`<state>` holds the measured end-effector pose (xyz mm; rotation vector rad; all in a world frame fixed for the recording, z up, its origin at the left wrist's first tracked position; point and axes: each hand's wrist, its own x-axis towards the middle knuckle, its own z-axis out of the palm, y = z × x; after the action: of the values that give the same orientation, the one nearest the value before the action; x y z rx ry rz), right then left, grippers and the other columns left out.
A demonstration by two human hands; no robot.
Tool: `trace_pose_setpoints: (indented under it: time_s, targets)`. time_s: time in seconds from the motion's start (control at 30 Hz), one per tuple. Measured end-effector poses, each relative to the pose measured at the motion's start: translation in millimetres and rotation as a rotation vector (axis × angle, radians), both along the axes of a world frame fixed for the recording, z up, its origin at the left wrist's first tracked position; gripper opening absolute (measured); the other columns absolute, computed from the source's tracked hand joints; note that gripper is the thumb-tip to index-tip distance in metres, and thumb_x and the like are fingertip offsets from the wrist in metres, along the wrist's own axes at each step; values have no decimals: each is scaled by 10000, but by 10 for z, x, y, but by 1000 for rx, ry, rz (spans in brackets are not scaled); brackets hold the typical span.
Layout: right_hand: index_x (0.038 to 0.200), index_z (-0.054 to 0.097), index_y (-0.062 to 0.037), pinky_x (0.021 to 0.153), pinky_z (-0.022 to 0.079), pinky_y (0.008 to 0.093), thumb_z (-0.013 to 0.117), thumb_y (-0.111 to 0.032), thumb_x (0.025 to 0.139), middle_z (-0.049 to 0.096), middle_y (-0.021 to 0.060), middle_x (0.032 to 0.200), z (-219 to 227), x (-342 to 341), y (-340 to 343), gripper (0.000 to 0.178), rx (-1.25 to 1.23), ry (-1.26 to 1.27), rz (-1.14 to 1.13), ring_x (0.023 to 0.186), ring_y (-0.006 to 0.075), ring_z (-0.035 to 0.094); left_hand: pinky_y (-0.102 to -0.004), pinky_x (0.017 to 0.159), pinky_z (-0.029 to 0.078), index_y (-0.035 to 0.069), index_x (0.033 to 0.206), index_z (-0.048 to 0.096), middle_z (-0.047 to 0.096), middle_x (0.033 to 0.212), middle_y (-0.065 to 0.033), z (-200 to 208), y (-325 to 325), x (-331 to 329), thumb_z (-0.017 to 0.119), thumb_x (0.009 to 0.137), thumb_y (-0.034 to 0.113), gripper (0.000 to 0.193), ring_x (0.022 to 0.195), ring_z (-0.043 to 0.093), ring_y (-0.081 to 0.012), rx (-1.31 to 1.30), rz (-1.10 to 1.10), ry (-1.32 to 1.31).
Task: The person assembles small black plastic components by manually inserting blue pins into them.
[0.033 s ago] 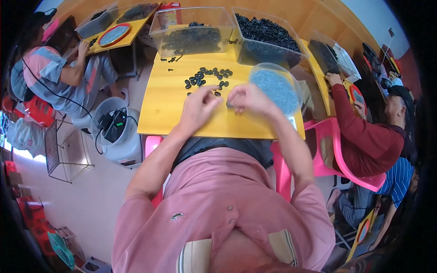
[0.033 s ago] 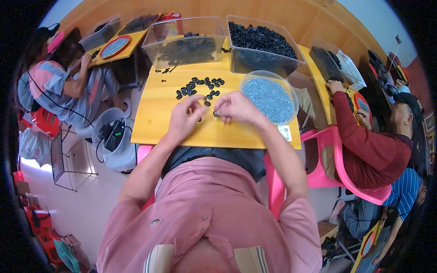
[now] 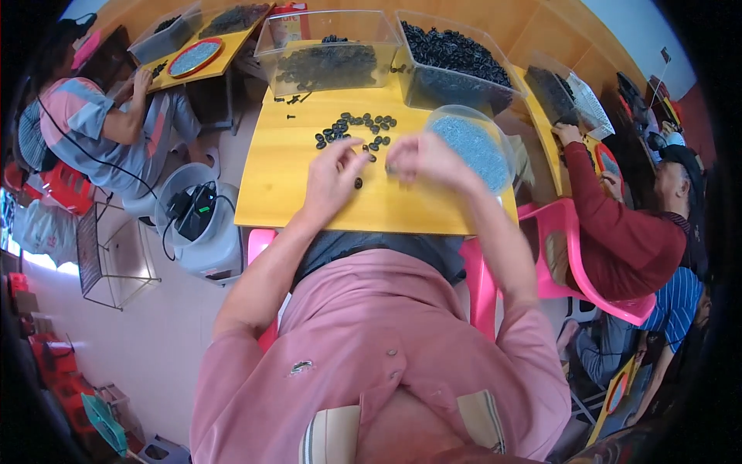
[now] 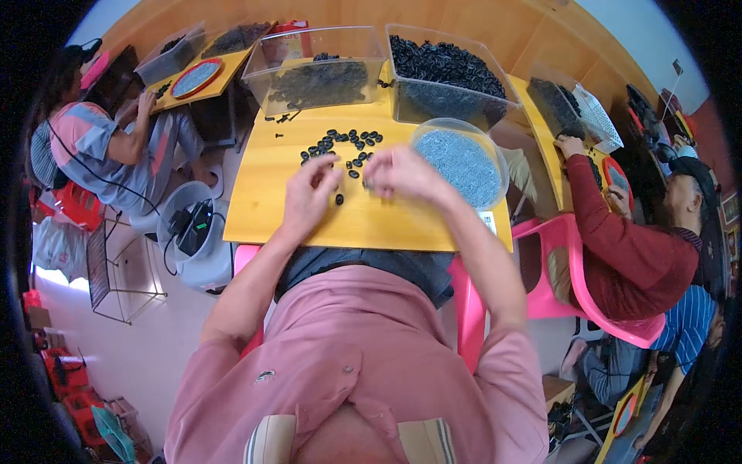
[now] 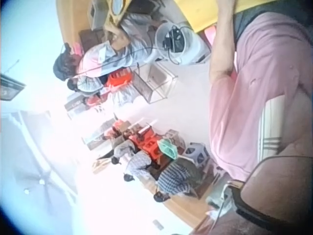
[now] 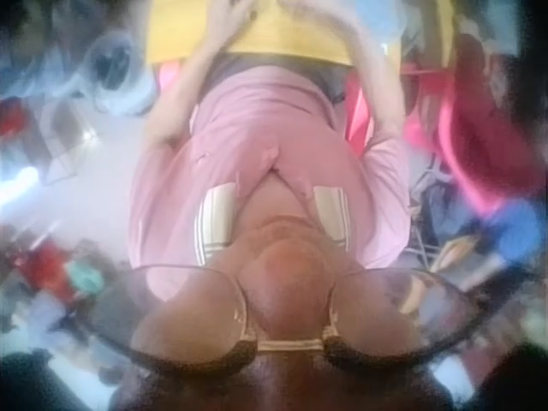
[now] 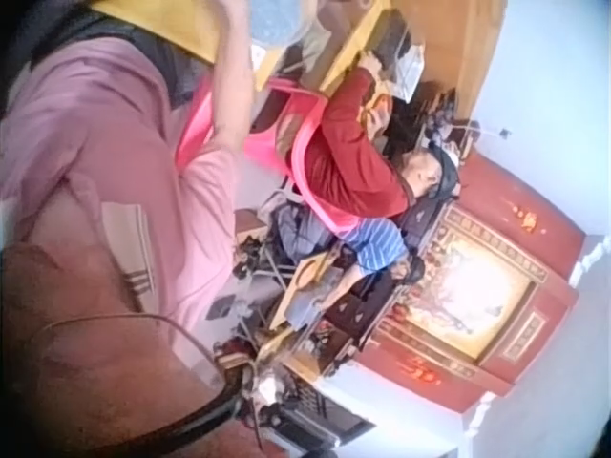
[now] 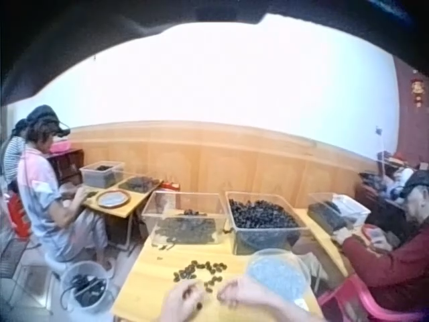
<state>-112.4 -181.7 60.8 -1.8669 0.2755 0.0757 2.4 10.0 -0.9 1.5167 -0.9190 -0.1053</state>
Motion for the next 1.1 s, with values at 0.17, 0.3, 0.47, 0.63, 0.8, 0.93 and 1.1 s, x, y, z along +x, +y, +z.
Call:
trace_pose_setpoints:
  time_s: [0.17,0.3,0.47,0.63,0.8,0.93,1.1]
  targets:
    - [950,693,20,718,536,288,711,-94,818,704,73,832,836,758,-335,175,-211,-745,-217,751,155,676,-219,597,427,-26,1058,672,603,746,5,-47,-34,346,628,966,195,244,637,533,-82,-214,186,443]
    - [988,677,22,617,491,255,659,-41,865,690,56,786,960,992,-48,140,-193,-536,-239,658,115,636,-217,631,444,-2,1124,665,609,815,-14,-193,137,537,620,968,172,239,710,557,-79,-312,385,568]
    - [931,749,-46,728,558,351,650,-141,810,737,111,845,94,716,-116,183,-802,-329,-46,776,239,716,-222,701,455,-9,1133,668,620,885,-21,-64,-3,492,631,933,107,234,765,567,-85,-288,351,557]
    - [946,743,-63,798,543,394,678,-126,790,738,119,895,-293,810,31,180,-839,-19,26,864,284,705,-225,770,461,-17,1109,681,629,917,-22,-94,9,477,632,896,38,225,831,571,-86,-255,325,528]
    - [972,723,-60,821,516,412,706,-122,767,730,123,968,-316,823,82,215,-881,4,37,941,303,680,-223,792,466,-15,1099,688,638,932,-23,-29,17,388,631,897,38,216,858,577,-87,-224,301,499]
    - [959,716,-52,783,526,397,719,-141,760,726,117,881,-332,747,58,217,-853,-15,3,882,287,689,-221,790,473,-10,1091,694,660,933,-27,-25,-32,349,641,904,49,203,858,594,-88,-191,219,406]
    - [908,678,-39,604,475,236,736,-119,815,690,30,752,-364,465,185,136,72,-195,-205,612,86,601,-219,758,490,-18,1107,684,686,937,-34,-20,-39,193,654,926,93,214,828,622,-87,-96,-16,412]
